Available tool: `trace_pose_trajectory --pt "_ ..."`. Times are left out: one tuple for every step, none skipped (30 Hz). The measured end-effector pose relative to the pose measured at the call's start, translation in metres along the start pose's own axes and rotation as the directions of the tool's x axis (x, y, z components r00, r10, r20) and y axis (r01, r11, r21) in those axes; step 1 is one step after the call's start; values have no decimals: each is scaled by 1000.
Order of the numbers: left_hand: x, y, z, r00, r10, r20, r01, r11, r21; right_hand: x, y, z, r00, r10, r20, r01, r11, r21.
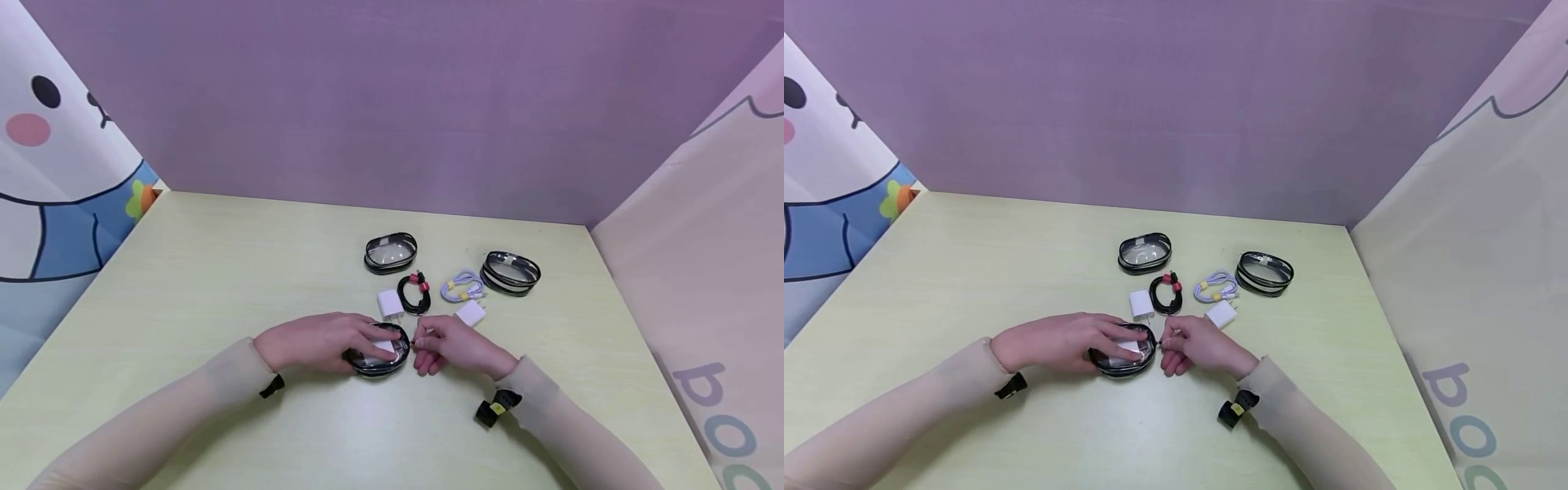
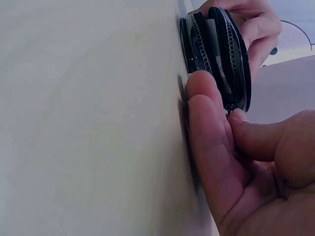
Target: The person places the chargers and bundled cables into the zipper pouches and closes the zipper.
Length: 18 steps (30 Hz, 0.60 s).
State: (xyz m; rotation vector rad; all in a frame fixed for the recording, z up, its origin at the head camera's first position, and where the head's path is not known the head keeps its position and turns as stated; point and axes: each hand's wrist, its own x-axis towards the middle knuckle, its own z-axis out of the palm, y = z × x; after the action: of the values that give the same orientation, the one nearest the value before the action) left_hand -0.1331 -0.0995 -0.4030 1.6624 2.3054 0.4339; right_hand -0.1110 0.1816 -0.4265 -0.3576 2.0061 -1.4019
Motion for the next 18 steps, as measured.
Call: trace_pose_trajectory --pt "0 0 0 1000 1 -2 -1 1000 -3 -1 0 0 1000 1 7 -1 1000 3" --pt "0 0 0 1000 2 -4 -2 1000 -2 -2 0 0 1000 6 11 -6 1000 4" --pt "0 0 0 1000 4 -6 -4 1000 -4 -2 0 1 1000 10 15 -10 1000 6" --pt "1 0 0 1000 4 -9 -4 1000 -5 -3 0 1 1000 14 19 -14 1000 6" --pt "1 0 0 1000 3 -10 -3 1000 -8 -4 0 1 999 19 26 -19 1000 7" --pt "1 0 0 1000 1 -11 -2 1000 -11 -4 0 1 999 25 34 -25 1000 8" --pt "1 0 0 1000 -1 -10 1 1000 -14 -5 1 2 999 31 41 -31 999 8" --pt "1 0 0 1000 -5 -9 5 1000 -18 -5 0 2 998 37 46 -37 999 7" --pt "1 -1 0 1000 -10 -6 10 1000 -22 -5 0 2 998 40 51 -40 999 9" --pt "1 -1 0 1000 -15 -4 14 1000 -24 -6 0 3 997 42 57 -43 999 11" --pt "1 -1 0 1000 -18 -2 18 1000 -24 -6 0 3 997 45 62 -47 999 17" --pt "1 -1 0 1000 -19 0 19 1000 -22 -7 -1 4 997 48 67 -49 999 22" --pt "1 -1 0 1000 -22 1 22 1000 -20 -7 -1 5 996 50 73 -53 998 30" --pt "0 -1 0 1000 -20 0 20 1000 -17 -8 -1 5 995 52 82 -56 998 39" --pt "0 -1 0 1000 -17 -3 17 1000 -14 -8 -2 7 994 54 91 -59 997 48" --pt "0 -1 0 1000 -14 -6 14 1000 -9 -8 -2 8 994 55 98 -61 997 57" --pt "0 -1 0 1000 -12 -9 11 1000 -5 -9 -2 9 993 56 104 -63 996 66" --pt "0 -1 0 1000 -9 -12 9 1000 -2 -9 -3 10 992 57 110 -65 995 75"
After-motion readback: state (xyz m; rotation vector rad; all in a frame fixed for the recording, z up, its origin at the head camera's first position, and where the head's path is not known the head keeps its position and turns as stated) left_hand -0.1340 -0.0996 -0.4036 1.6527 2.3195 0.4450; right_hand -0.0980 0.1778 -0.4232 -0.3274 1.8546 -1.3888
